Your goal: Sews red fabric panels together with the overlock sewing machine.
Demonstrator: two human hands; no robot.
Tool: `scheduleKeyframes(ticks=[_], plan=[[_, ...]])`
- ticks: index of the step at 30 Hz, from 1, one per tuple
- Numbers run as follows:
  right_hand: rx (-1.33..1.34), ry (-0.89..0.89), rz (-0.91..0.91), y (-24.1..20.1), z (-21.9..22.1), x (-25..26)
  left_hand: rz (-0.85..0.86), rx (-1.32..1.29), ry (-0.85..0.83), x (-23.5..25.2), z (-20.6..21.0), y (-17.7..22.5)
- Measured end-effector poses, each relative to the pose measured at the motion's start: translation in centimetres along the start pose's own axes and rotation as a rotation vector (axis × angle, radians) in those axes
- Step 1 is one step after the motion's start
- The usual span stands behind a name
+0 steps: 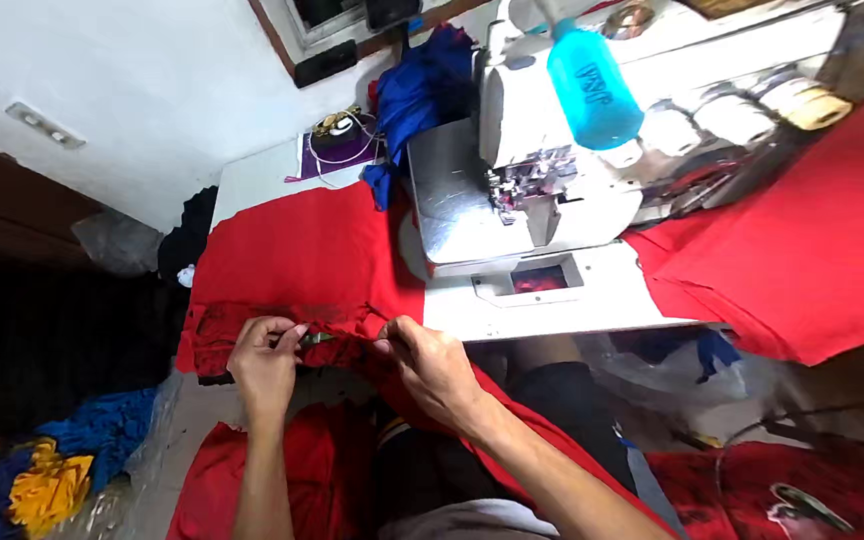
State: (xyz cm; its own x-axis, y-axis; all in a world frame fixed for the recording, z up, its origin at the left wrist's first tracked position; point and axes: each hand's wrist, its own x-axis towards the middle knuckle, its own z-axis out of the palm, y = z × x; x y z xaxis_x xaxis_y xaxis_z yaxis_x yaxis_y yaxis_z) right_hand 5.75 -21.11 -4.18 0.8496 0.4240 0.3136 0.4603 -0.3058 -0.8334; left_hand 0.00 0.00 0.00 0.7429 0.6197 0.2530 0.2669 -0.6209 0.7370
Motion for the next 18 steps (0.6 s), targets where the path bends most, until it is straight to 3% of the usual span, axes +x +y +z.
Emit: scheduleKeyframes(ticks=[4,8,11,14,18], plan=[[0.144,0.112,-0.087,-2.0,-2.5,0.3,0.309,-0.105,0.135,0.8,-1.3,4.8],[0.373,0.221,0.029,-3.4,-6.8,1.1,0.724,-0.059,0.2,4.1,1.2,12.3],[0.379,0.346,0.259,-0.5,-9.4,0.4,0.85,0.004,-0.072,4.4,7.8,15.2],[0.256,0.377,0.501,4.1,-11.4,-2.8,0.846,0.145,-0.424,1.6,13.5,12.7],[0.217,0.432,0.568,5.1,-12.0,-4.1,0.796,0.243,-0.467,0.1,15.2,12.2]])
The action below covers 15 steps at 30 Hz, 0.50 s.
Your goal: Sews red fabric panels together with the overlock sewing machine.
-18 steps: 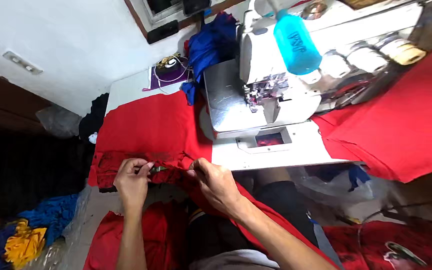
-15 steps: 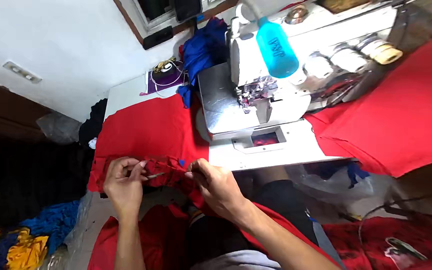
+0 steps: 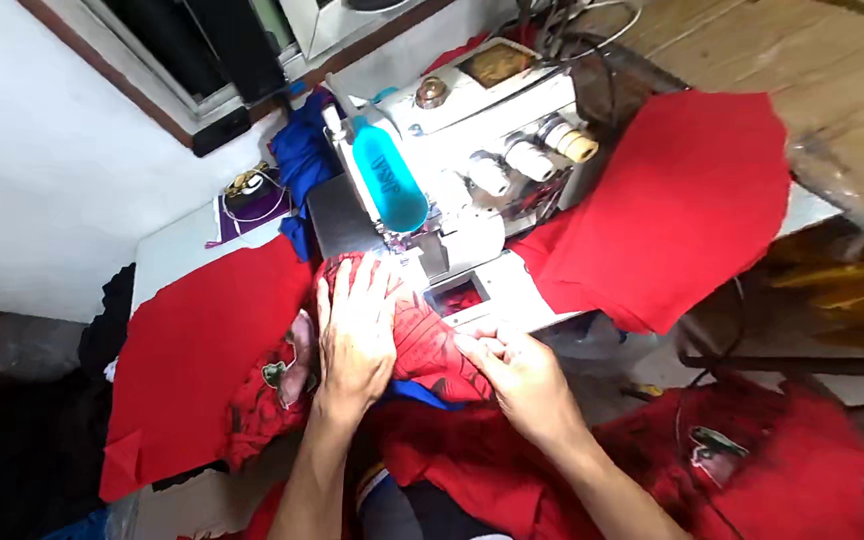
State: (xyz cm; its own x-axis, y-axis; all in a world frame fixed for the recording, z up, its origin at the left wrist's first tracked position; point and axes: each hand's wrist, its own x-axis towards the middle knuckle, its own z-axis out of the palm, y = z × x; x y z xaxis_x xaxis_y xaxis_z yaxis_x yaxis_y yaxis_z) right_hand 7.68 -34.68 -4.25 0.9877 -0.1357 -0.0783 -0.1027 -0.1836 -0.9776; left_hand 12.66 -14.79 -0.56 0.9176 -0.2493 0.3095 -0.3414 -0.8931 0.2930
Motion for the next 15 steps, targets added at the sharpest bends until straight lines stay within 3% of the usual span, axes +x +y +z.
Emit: scheduleKeyframes(ticks=[4,7,9,12,14,15], plan=[[0.023,0.026,-0.07,-0.7,0.7,2.4,0.051,0.042,-0.059,3.6,-0.2,-0.6],[0.022,0.009,-0.091,0.0,0.4,2.4,0.012,0.027,-0.037,3.7,-0.3,-0.8],[0.136,-0.02,-0.009,1.6,-0.7,1.2,-0.044,0.0,0.141,2.1,0.1,0.3],[0.431,0.056,0.313,4.8,-3.5,-0.7,-0.024,-0.058,0.382,0.0,1.1,4.9],[0.577,0.288,0.47,6.5,-5.9,-1.2,0.113,-0.194,0.243,-0.9,3.2,9.1],[0.622,0.388,0.459,7.3,-7.0,-1.2,0.183,-0.274,0.146,-0.9,4.9,11.2]])
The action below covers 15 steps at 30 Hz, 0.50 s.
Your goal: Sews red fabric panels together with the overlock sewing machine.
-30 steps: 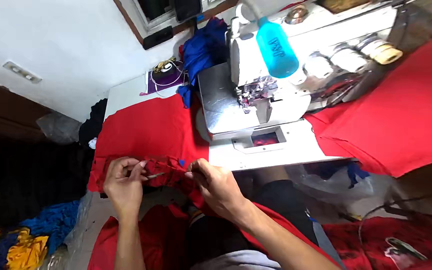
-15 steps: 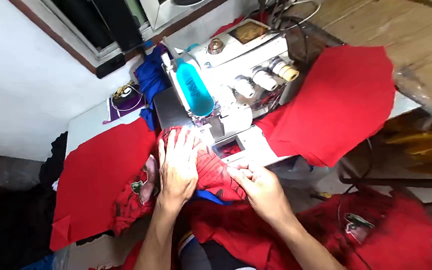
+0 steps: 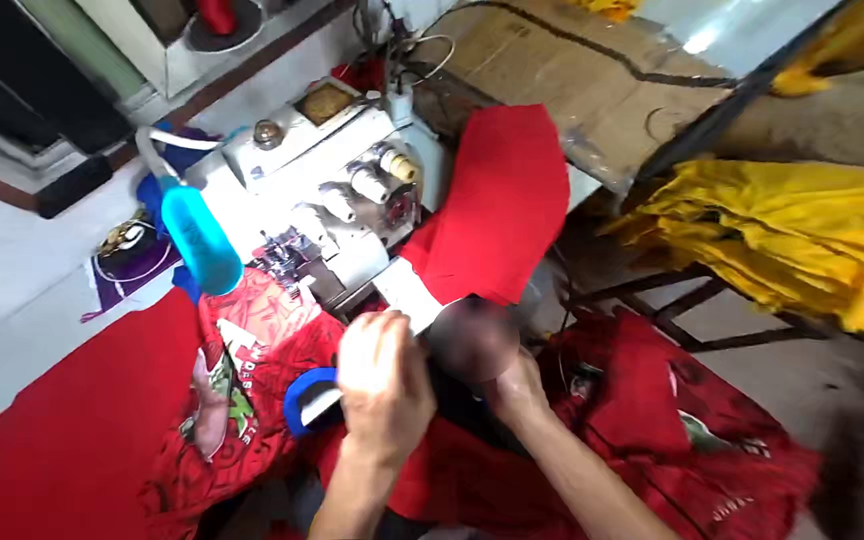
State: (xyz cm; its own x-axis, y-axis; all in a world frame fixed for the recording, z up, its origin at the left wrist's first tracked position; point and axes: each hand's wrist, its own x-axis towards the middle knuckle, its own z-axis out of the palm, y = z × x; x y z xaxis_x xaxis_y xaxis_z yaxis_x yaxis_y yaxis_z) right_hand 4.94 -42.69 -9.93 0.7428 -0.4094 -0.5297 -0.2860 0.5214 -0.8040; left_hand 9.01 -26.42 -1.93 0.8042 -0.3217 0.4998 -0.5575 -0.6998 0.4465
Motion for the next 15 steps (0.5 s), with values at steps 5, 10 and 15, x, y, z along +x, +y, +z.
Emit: scheduleKeyframes(ticks=[5,10,15], plan=[[0.258,0.141,-0.187,-3.0,-1.7,0.8,0.3,-0.061,-0.149,3.0,10.1,3.7],[0.176,0.068,-0.2,-3.9,-2.8,0.3,0.363,-0.1,-0.29,5.6,11.4,3.2],[0.068,0.112,-0.263,-3.8,-3.8,0.5,0.072,-0.248,-0.413,7.8,9.5,3.3]])
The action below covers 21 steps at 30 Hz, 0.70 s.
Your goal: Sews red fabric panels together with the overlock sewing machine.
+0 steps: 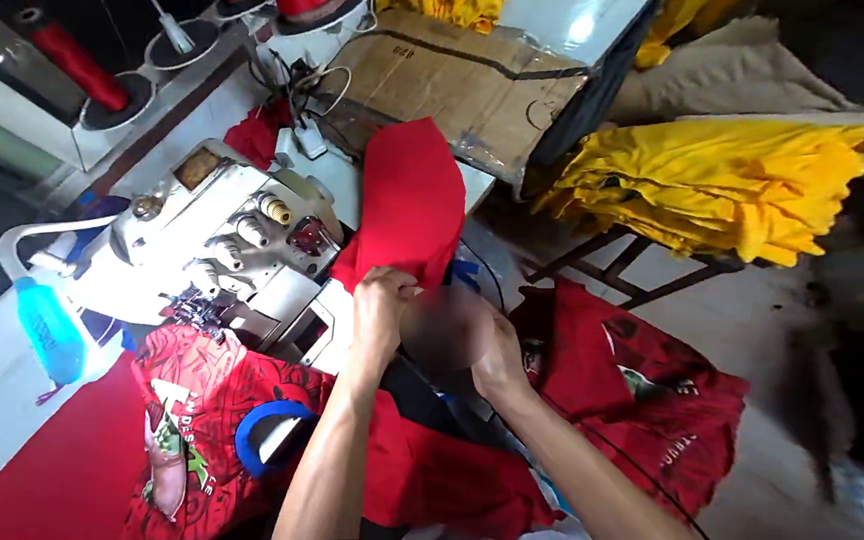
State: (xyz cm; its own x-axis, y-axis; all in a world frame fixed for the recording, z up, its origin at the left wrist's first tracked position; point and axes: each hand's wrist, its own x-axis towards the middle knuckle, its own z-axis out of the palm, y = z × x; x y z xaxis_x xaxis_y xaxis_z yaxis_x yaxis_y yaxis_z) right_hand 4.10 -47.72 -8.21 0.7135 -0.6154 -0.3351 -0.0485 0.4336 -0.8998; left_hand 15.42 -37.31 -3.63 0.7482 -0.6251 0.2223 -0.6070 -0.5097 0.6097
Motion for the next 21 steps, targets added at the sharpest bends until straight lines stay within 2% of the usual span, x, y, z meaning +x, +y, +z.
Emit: scheduleKeyframes(ticks=[4,8,10,12,15,17,19,21], plan=[[-0.226,0.045,-0.179,-0.9,-0.1,0.6,-0.16,-0.094,-0.05,0.1,-0.6,-0.2],[-0.349,0.031,-0.26,-1.0,1.0,2.1,-0.248,-0.163,-0.125,0.0,-1.5,-0.7],[-0.487,0.0,-0.332,-0.4,1.4,2.6,-0.363,-0.201,-0.176,1.3,-1.9,-0.8],[-0.587,-0.021,-0.325,-0.2,1.6,2.6,-0.399,-0.176,-0.116,4.2,-2.1,-0.2],[-0.644,-0.071,-0.272,-1.6,1.3,2.1,-0.147,-0.19,0.25,7.7,-4.5,3.5],[-0.645,-0.028,-0.363,-2.9,1.4,1.6,0.072,-0.237,0.44,8.7,-6.1,6.3],[-0.603,0.013,-0.491,-4.4,2.2,1.6,0.192,-0.225,0.463,7.0,-7.4,7.6],[-0.589,0.019,-0.609,-5.4,3.1,1.6,0.201,-0.163,0.384,2.3,-7.5,7.0]])
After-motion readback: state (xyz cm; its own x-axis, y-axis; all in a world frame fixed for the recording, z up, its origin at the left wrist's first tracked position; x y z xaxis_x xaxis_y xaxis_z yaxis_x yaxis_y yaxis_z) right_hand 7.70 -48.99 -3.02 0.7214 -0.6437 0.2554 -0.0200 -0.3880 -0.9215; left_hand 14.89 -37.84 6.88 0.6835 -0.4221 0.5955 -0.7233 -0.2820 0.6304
